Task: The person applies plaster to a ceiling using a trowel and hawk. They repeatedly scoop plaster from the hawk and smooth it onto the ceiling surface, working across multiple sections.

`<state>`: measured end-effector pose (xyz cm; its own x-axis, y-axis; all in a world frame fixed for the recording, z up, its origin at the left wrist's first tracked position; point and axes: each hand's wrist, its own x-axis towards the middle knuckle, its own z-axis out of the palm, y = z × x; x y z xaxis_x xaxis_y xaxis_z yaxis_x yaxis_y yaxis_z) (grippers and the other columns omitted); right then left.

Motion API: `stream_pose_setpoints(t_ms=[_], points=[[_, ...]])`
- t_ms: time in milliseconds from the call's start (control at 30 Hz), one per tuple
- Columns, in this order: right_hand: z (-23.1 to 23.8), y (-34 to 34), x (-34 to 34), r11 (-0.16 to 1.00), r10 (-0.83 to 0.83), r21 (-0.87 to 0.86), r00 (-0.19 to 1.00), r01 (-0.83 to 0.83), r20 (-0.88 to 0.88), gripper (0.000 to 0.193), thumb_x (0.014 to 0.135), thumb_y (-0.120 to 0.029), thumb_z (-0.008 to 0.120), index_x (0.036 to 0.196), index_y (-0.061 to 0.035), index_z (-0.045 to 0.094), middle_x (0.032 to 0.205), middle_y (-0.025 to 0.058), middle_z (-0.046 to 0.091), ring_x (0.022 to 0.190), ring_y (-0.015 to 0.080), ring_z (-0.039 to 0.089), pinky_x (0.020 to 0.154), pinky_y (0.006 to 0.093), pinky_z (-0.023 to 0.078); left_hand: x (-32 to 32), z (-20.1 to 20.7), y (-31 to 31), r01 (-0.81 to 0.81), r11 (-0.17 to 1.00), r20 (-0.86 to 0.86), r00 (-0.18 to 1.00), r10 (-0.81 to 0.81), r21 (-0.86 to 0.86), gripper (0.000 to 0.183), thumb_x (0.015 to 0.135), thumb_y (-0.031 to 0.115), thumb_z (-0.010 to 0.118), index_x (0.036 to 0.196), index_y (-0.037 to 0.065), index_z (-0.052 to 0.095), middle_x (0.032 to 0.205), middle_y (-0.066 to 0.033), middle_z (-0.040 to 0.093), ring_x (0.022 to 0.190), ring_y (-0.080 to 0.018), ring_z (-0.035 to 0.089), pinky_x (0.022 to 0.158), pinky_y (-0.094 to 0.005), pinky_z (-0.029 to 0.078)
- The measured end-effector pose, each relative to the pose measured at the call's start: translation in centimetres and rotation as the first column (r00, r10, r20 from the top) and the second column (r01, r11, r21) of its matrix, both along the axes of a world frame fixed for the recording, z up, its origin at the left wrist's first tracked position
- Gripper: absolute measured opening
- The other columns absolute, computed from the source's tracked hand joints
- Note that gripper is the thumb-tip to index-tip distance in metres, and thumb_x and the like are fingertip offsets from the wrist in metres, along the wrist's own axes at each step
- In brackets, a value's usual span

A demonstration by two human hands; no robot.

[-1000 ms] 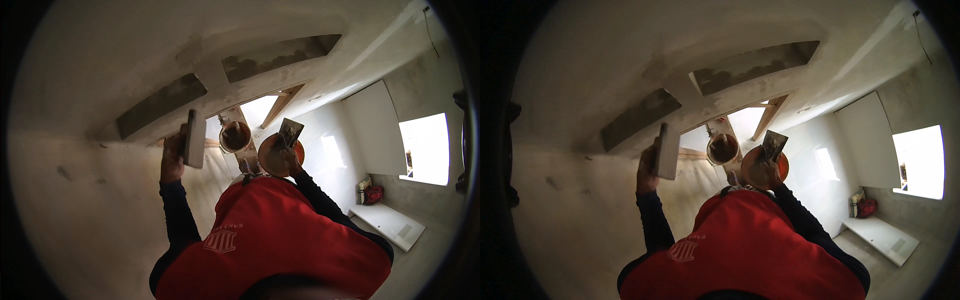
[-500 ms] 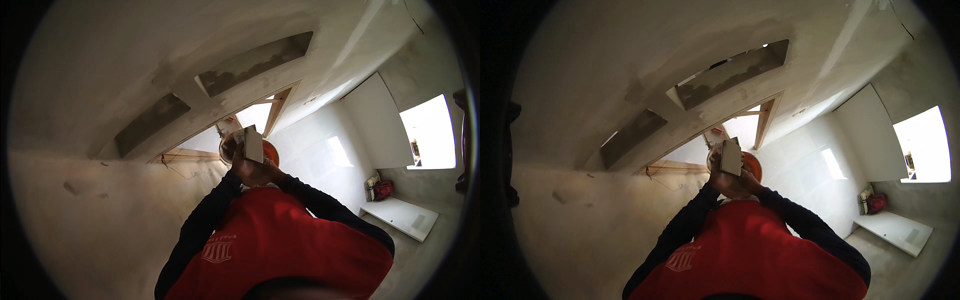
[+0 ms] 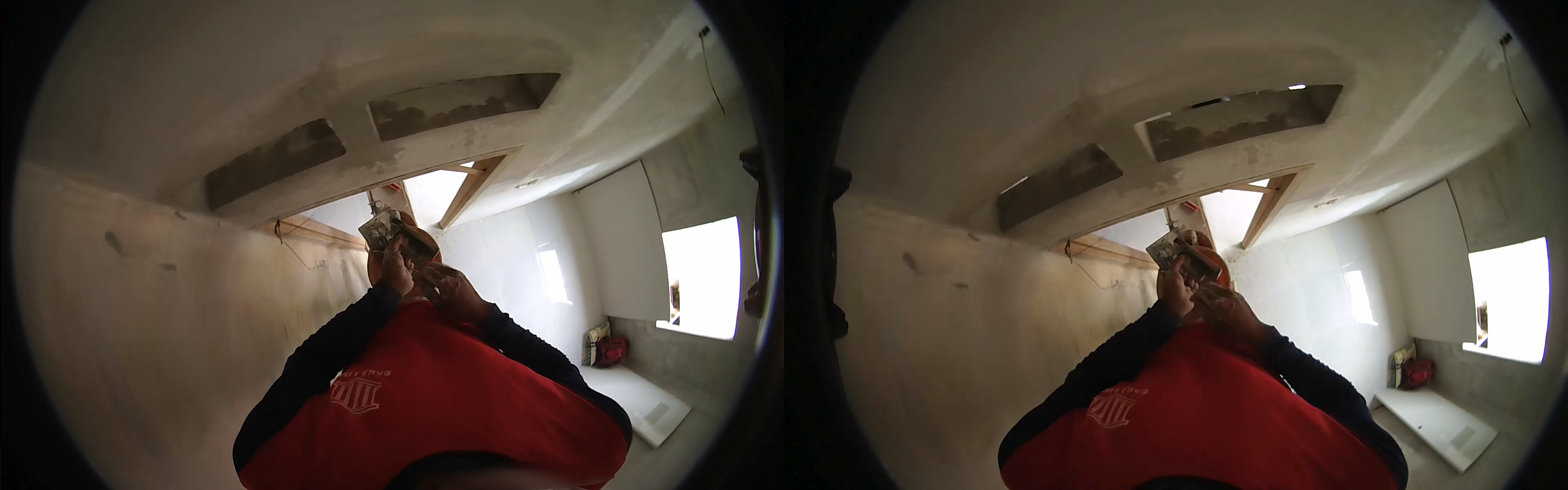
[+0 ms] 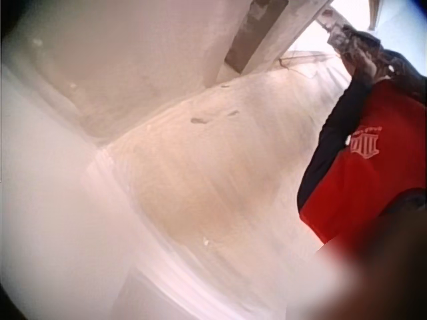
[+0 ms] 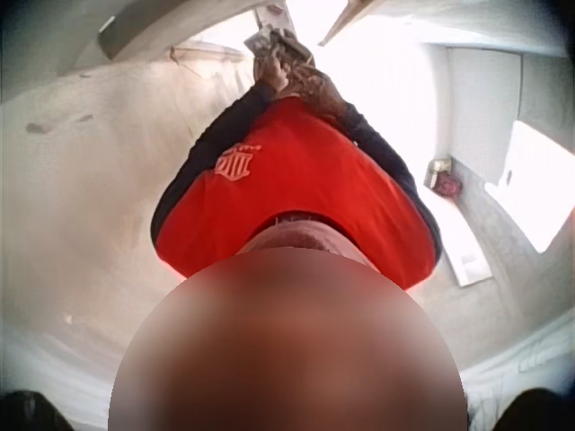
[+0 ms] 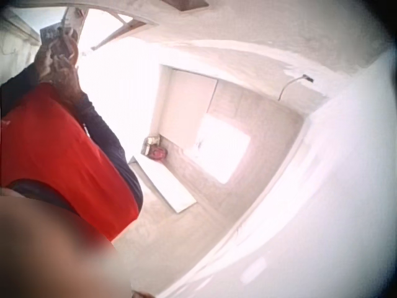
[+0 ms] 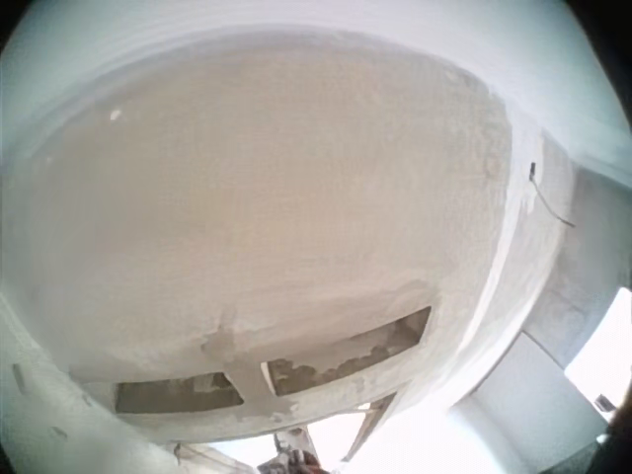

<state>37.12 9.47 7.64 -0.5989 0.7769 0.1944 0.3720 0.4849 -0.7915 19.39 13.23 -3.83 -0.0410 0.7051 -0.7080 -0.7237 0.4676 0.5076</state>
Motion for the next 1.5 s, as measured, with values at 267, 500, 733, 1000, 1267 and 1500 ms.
stream_pose_setpoints(t_ms=[267, 500, 733, 1000, 1267, 1500], points=[[-4.5, 4.4, -6.0, 0.906, -0.305, 0.408, 0.840, 0.111, 0.449, 0.039, 0.086, -0.019, 0.065, 0.119, 0.0005, 0.057, 0.112, 0.0176, 0.056, 0.102, 0.0353, 0.055, 0.085, 0.0432, 0.049, -2.0, -6.8, -1.0, 0.592, 0.804, -0.705, 0.593, -0.388, 0.055, 0.078, 0.075, 0.007, 0.072, 0.146, 0.011, 0.040, 0.090, -0.0001, 0.055, 0.082, -0.0138, 0.054, 0.077, -0.0357, 0.049], [-7.4, 5.8, -8.2, 0.818, -0.339, 0.566, 0.880, 0.100, 0.334, 0.032, 0.083, -0.020, 0.068, 0.104, 0.0006, 0.057, 0.100, 0.0163, 0.053, 0.091, 0.0334, 0.054, 0.074, 0.0425, 0.050, -2.8, -5.6, -2.1, 0.641, 0.750, -0.946, 0.315, -0.068, 0.160, 0.056, 0.081, 0.018, 0.066, 0.134, 0.006, 0.053, 0.100, -0.0043, 0.059, 0.094, -0.0246, 0.057, 0.088, -0.0413, 0.045], [-3.3, 7.7, -8.1, 0.828, -0.520, 0.239, 0.854, 0.507, -0.009, 0.042, 0.081, -0.012, 0.073, 0.107, 0.0028, 0.044, 0.096, 0.0234, 0.051, 0.081, 0.0429, 0.056, 0.068, 0.0504, 0.049, -3.4, 3.6, -1.5, -0.254, 0.965, -0.047, 0.967, 0.251, -0.061, 0.023, 0.090, 0.035, 0.068, 0.091, 0.016, 0.054, 0.069, 0.0017, 0.044, 0.049, -0.0131, 0.038, 0.048, -0.0295, 0.034], [5.6, 14.8, -12.9, 0.695, -0.560, 0.319, 0.763, 0.645, -0.323, 0.045, 0.082, -0.018, 0.080, 0.103, -0.0007, 0.044, 0.085, 0.0136, 0.051, 0.074, 0.0268, 0.049, 0.067, 0.0438, 0.043, -4.9, 1.4, -2.2, -0.331, 0.927, 0.047, 0.938, 0.344, -0.174, 0.025, 0.088, 0.032, 0.068, 0.097, 0.014, 0.054, 0.067, 0.0011, 0.040, 0.051, -0.0143, 0.037, 0.054, -0.0322, 0.036], [8.7, 18.3, -14.8, 0.593, -0.553, 0.465, 0.752, 0.658, -0.359, 0.049, 0.081, -0.019, 0.080, 0.106, 0.0003, 0.043, 0.085, 0.0133, 0.048, 0.074, 0.0272, 0.047, 0.065, 0.0428, 0.042, -6.1, 0.5, -2.3, -0.365, 0.907, 0.067, 0.920, 0.386, -0.212, 0.019, 0.089, 0.029, 0.064, 0.094, 0.015, 0.051, 0.068, 0.0015, 0.036, 0.052, -0.0138, 0.035, 0.056, -0.0318, 0.037], [7.5, 18.9, -13.0, 0.525, -0.665, 0.411, 0.660, 0.745, -0.348, 0.045, 0.082, -0.022, 0.081, 0.100, -0.0016, 0.045, 0.086, 0.0129, 0.051, 0.074, 0.0262, 0.051, 0.066, 0.0427, 0.045, -6.7, 0.2, -2.2, -0.404, 0.895, 0.022, 0.909, 0.416, -0.189, 0.020, 0.090, 0.030, 0.063, 0.090, 0.017, 0.048, 0.069, 0.0029, 0.035, 0.051, -0.0129, 0.034, 0.058, -0.0312, 0.037]])
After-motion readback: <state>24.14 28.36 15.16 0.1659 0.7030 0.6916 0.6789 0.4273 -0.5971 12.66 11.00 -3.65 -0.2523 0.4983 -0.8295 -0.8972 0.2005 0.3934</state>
